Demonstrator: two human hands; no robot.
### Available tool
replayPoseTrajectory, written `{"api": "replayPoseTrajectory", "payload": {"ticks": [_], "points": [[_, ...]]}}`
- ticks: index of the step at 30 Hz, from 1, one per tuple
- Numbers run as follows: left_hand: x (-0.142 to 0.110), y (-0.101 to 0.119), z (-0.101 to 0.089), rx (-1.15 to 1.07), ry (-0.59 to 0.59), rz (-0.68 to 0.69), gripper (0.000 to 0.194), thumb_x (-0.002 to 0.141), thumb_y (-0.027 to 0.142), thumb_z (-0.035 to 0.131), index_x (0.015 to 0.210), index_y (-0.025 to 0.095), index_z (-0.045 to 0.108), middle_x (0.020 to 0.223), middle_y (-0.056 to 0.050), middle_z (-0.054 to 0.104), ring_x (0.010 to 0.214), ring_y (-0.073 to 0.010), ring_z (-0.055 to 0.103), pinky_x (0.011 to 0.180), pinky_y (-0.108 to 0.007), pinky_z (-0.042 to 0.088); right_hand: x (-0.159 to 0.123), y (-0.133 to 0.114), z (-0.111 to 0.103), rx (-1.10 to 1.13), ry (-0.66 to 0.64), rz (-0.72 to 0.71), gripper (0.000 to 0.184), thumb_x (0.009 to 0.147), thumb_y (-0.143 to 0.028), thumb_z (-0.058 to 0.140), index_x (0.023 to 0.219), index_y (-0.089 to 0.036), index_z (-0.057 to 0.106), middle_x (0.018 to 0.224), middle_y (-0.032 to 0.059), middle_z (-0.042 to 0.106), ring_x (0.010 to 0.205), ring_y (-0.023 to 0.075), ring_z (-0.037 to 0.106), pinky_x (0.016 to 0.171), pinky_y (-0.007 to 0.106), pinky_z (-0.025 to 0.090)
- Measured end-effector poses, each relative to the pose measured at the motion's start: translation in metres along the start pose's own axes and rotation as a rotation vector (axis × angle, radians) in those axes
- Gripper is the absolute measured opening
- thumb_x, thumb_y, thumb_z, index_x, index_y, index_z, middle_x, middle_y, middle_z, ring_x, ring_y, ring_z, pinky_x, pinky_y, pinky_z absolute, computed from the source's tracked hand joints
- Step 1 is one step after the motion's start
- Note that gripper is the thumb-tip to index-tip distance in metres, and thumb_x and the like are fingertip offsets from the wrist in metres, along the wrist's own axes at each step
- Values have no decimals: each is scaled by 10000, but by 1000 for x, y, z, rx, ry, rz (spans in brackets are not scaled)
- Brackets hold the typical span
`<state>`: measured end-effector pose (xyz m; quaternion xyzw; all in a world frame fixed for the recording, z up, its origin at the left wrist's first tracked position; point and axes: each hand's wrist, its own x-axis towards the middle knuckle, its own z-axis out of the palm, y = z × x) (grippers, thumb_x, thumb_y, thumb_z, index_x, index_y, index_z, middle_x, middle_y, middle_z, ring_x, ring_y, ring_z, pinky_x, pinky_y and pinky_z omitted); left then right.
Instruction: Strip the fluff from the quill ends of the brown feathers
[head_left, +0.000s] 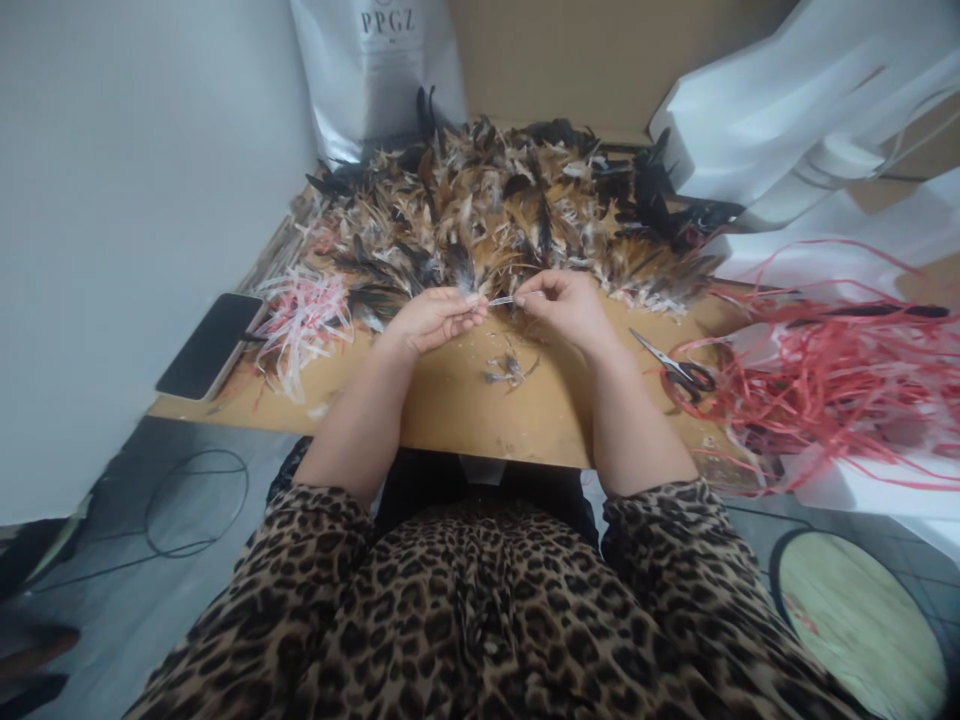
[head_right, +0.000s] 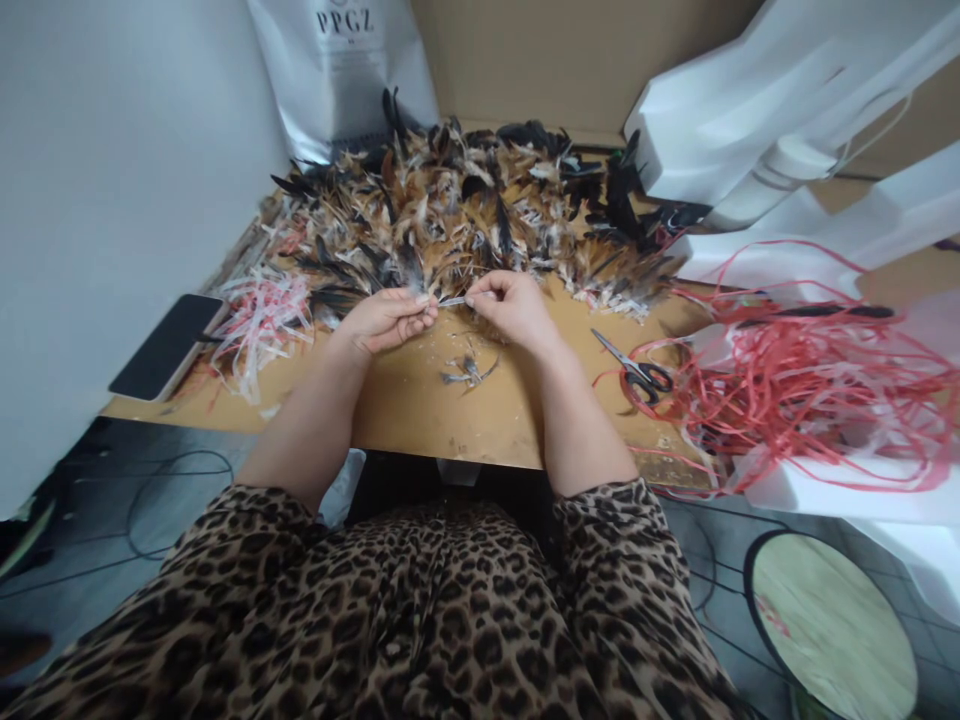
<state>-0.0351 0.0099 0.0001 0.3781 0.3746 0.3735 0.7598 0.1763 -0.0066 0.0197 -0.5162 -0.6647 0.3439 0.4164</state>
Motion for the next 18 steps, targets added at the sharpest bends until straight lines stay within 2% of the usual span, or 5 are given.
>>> {"api": "replayPoseTrajectory", "payload": {"ticks": [3,10,14,18], "points": [[1,-2,2,62,60,38,105,770,152,688,793,50,680,689,-67,683,572,-56,629,566,-126,499,0,3,-1,-117,-11,-94,140,712,-267,644,734,-136,686,613,-4,572,568,101,455,577,257,343],[4,-6,11,276,183,116,169,762,184,688,647,66,646,557,-45,639,481,-56,584,533,-154,483,-1,0,4,-319,61,-399,129,790,-232,578,772,-166,687,718,29,571,656,138,483,639,284,375],[3,-8,12,396,120,126,171,729,212,717,647,75,654,572,-51,651,491,-78,601,523,-179,493,-4,0,6,-390,97,-491,172,848,-246,525,820,-171,677,767,44,549,707,158,486,663,297,374],[2,-8,11,511,16,129,205,704,259,739,643,78,664,582,-67,663,504,-105,624,512,-194,502,-5,1,7,-462,72,-555,200,881,-259,487,867,-183,671,804,52,534,753,170,479,678,304,363]]}}
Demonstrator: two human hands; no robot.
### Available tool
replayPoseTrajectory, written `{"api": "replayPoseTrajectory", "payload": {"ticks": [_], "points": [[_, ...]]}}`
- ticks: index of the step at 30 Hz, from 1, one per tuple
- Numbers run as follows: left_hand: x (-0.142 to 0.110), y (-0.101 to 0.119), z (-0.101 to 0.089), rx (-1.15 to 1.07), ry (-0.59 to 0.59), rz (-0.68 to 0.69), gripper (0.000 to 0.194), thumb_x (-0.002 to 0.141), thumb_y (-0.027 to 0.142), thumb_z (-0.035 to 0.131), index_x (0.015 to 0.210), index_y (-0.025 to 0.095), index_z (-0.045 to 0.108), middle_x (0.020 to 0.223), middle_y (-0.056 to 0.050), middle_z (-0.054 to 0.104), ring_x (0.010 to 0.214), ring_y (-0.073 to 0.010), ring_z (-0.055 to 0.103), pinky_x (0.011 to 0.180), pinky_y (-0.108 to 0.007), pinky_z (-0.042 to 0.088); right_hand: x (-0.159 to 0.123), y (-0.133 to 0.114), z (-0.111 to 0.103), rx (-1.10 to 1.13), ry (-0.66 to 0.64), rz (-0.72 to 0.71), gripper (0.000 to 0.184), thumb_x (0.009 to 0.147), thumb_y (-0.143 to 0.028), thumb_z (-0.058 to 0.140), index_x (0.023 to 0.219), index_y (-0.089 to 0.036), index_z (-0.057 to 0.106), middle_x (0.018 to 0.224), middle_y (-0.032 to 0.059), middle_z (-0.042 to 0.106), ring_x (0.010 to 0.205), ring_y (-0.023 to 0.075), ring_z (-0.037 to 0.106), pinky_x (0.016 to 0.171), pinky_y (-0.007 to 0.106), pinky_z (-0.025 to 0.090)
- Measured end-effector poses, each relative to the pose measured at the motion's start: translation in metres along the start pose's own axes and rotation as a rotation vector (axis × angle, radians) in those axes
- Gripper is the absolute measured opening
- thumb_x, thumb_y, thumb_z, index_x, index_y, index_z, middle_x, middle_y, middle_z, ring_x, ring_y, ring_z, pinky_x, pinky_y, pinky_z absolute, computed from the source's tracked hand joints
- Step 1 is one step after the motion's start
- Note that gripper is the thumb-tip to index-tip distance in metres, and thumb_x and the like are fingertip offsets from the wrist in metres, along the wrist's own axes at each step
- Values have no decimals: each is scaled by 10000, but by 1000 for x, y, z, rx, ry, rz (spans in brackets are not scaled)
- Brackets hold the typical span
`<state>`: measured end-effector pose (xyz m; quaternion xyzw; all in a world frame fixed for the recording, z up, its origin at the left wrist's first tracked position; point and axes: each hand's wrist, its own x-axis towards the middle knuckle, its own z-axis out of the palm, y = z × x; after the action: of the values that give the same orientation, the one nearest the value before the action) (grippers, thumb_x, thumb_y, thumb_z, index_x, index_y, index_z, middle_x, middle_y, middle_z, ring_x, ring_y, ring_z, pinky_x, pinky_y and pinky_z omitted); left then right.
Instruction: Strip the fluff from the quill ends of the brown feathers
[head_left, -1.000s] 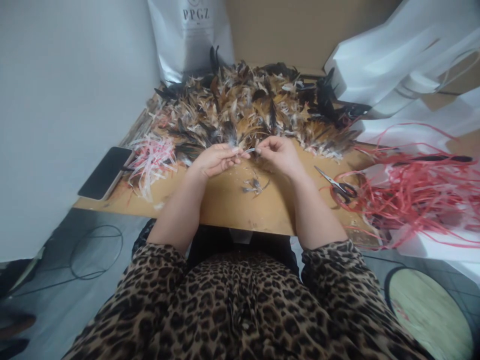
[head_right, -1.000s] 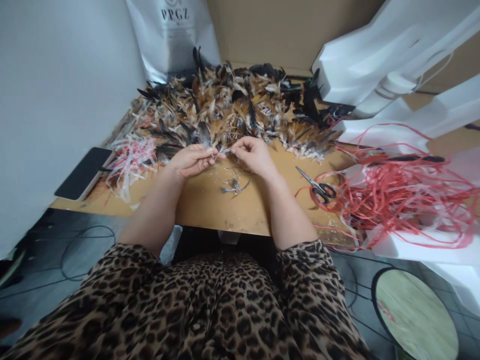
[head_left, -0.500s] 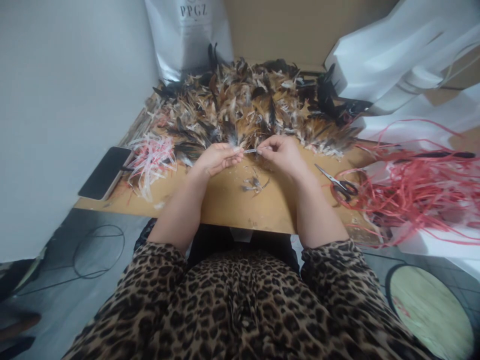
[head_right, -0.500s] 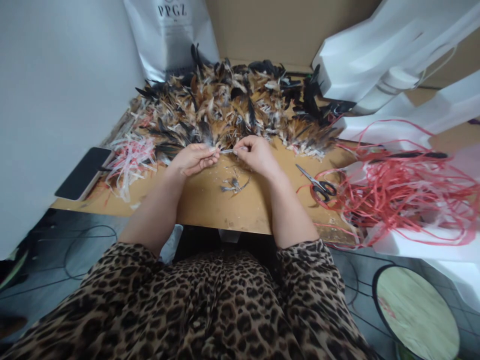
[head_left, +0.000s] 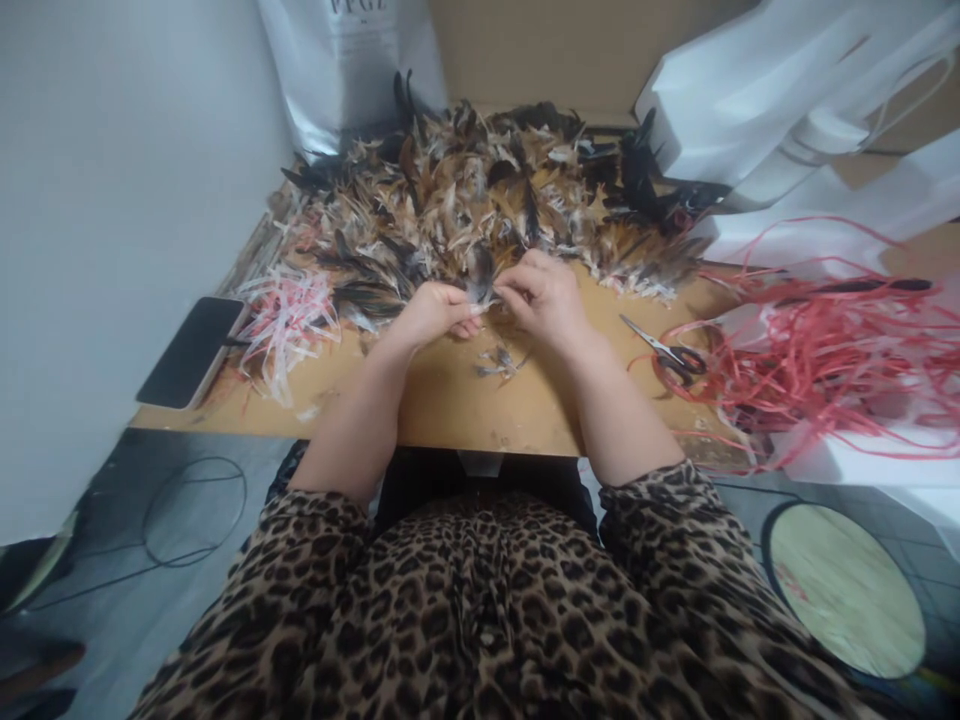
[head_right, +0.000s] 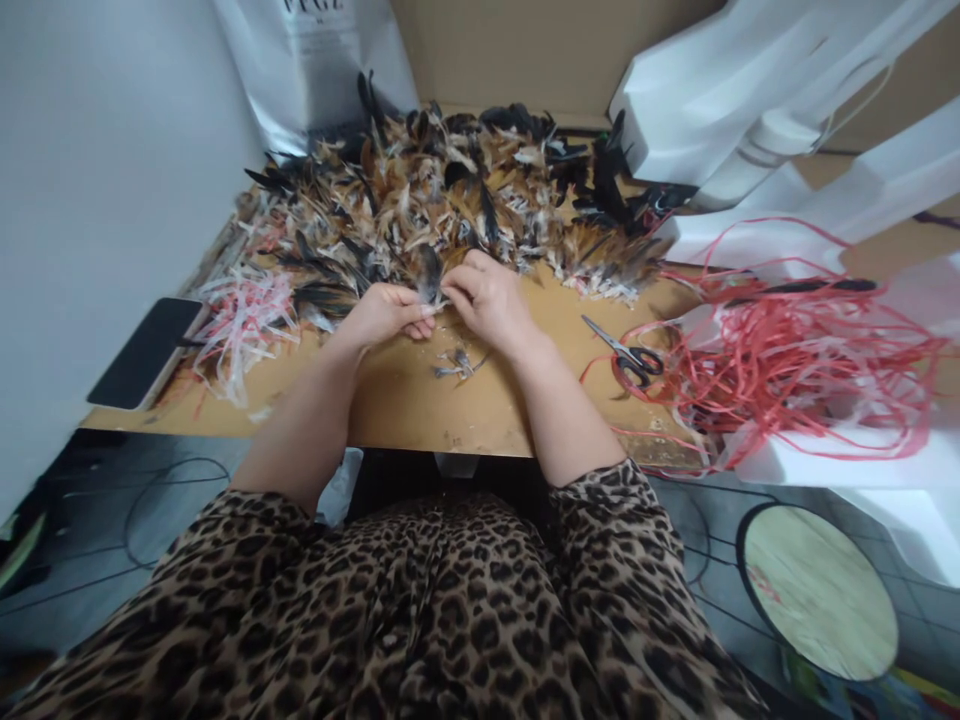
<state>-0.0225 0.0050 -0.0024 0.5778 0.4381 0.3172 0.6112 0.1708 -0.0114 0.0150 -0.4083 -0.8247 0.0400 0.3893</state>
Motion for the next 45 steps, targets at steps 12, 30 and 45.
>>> {"api": "replayPoseTrajectory", "payload": {"ticks": [12,30,45], "points": [[-9,7,12,234,-253,-11,178,732,196,696,600,82,662,510,-67,644,433,-112,601,447,-197,488,4,-8,-2,196,-206,-51,192,845,-300,558,770,-179,687,720,27,530,711,146,471,672,303,369],[6,-1,10,-314,236,79,197,722,289,723,737,100,666,678,-54,698,581,-63,640,551,-125,488,1,-4,25,536,-8,467,190,742,-342,647,715,-154,653,615,-3,582,574,104,458,561,244,355],[-12,4,14,311,-43,309,144,770,220,598,699,134,688,615,-28,661,532,-97,598,552,-206,480,5,3,-8,317,-166,188,148,767,-285,619,704,-163,675,707,30,597,694,146,520,671,293,399]]}}
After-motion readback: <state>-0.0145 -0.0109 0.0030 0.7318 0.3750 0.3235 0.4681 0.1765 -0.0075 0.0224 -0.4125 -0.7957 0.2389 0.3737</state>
